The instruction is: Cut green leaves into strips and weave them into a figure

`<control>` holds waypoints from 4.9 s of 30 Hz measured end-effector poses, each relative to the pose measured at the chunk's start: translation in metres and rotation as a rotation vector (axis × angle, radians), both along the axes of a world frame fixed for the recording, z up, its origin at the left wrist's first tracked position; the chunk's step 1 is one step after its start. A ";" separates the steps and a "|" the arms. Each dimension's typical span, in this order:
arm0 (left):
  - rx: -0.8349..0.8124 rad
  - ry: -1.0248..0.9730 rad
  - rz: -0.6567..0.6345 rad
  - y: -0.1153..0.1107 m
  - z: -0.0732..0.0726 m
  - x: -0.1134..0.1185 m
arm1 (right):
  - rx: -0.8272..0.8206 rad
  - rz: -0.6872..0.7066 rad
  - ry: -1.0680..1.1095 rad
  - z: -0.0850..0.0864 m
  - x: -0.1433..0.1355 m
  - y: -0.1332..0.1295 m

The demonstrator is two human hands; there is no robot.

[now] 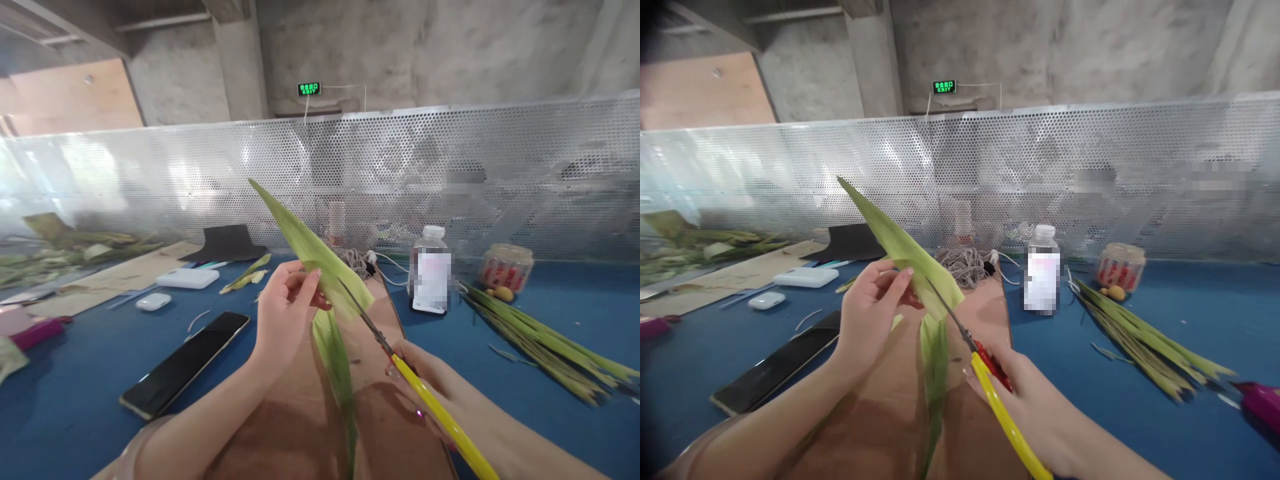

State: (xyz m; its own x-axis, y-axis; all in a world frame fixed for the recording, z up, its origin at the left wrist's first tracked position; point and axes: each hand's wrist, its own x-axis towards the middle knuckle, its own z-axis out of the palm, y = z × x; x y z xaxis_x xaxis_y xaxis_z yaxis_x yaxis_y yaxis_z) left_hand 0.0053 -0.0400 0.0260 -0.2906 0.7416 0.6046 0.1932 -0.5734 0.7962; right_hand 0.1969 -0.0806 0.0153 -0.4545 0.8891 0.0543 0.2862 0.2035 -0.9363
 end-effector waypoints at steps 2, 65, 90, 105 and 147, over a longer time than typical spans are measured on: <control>0.002 0.001 0.002 0.000 0.000 0.000 | 0.010 -0.009 0.000 -0.001 0.000 0.000; -0.006 -0.101 -0.160 -0.008 -0.004 0.006 | 0.272 -0.012 -0.250 -0.017 -0.003 0.004; 0.000 -0.093 -0.138 -0.012 -0.003 0.006 | 0.321 -0.003 -0.221 -0.021 -0.005 0.003; 0.001 -0.075 -0.158 -0.014 -0.003 0.007 | 0.356 0.012 -0.253 -0.023 -0.003 0.005; -0.084 -0.095 -0.300 -0.017 -0.008 0.015 | 0.352 0.014 -0.204 -0.023 -0.002 0.006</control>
State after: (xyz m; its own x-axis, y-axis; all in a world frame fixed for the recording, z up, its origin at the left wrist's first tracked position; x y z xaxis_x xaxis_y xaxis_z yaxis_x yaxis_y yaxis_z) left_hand 0.0203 -0.0573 0.0175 -0.1035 0.8490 0.5182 -0.0522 -0.5249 0.8495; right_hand 0.1945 -0.0747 -0.0076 -0.4996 0.8258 0.2615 0.4534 0.5065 -0.7334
